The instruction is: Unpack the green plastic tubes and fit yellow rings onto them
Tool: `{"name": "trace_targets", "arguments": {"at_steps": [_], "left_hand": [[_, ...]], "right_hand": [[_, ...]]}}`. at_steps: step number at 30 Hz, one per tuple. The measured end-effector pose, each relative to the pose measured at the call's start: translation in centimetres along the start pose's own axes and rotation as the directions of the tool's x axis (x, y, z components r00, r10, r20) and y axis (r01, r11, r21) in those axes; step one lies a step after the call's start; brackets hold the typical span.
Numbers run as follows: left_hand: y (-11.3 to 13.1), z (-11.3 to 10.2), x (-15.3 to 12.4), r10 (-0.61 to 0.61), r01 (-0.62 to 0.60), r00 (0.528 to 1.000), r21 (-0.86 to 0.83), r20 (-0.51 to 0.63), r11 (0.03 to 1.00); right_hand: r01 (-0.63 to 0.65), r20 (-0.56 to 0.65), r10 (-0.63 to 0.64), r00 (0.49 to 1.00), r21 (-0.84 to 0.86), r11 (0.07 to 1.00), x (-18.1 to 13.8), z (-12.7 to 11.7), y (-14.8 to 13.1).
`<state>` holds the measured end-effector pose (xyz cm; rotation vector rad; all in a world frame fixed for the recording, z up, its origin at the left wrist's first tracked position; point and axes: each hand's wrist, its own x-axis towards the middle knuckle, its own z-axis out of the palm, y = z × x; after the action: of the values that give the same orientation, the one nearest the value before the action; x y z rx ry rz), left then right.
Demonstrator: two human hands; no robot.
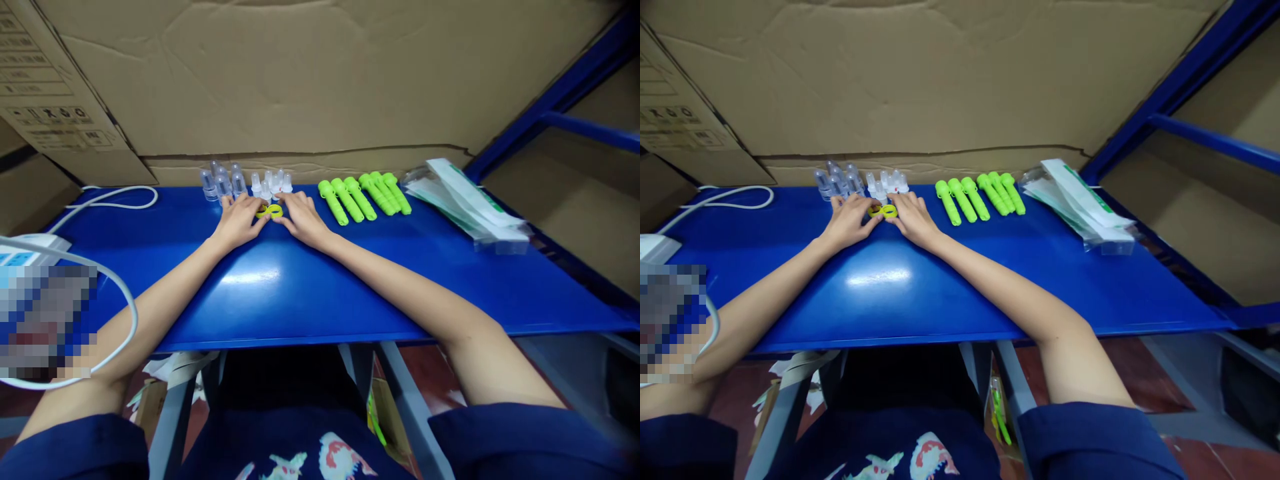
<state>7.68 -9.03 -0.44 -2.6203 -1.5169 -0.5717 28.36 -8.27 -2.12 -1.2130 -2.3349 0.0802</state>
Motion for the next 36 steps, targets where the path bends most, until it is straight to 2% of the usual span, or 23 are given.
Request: {"name": "trace_targets", "arguments": {"at_steps": [4,9,13,18,21,25,29,33,36], "left_hand": [[0.2,-0.4,-0.2,0.000,-0.003,0.997,-0.048,-0.072,0.999],[0.1,-0.6,-0.4,-0.006,-0.002,0.995,-0.079,-0.101,0.997],[0.2,-0.7,-0.5,-0.022,0.013,0.995,-0.089,-0.099,0.996],[0.1,-0.8,-0.5,-0.039,0.023,0.990,-0.117,-0.134,0.993],[0.0,-0.8,-0.6,-0.035,0.021,0.991,-0.108,-0.133,0.994],[0.2,-0.6,-0.6,0.005,-0.011,0.998,-0.083,-0.070,0.997],[0.9,0.0,-0.3,0.013,-0.014,1.000,-0.088,-0.014,0.996],[1.6,0.6,0.2,-0.006,0.005,1.000,-0.079,-0.010,0.997],[1.8,0.8,0.4,-0.011,0.010,1.000,-0.078,-0.014,0.997]], "right_hand": [[-0.087,-0.102,0.071,0.992,-0.154,0.984,-0.9,-1.7,0.8],[-0.256,-0.249,0.199,0.948,-0.226,0.940,-0.9,-3.5,4.6],[-0.415,-0.286,0.347,0.893,-0.228,0.881,-0.8,-4.3,8.6],[-0.460,-0.302,0.404,0.863,-0.142,0.876,-1.2,-4.6,11.8],[-0.427,-0.280,0.380,0.882,-0.133,0.894,-1.3,-4.7,11.4],[-0.415,-0.157,0.387,0.909,-0.229,0.881,-1.1,-4.6,9.3],[-0.409,-0.059,0.413,0.909,-0.316,0.856,-0.7,-4.3,7.8],[-0.408,-0.045,0.415,0.909,-0.308,0.860,-0.6,-3.7,7.9],[-0.384,-0.098,0.371,0.923,-0.224,0.896,-0.7,-3.2,8.3]]}}
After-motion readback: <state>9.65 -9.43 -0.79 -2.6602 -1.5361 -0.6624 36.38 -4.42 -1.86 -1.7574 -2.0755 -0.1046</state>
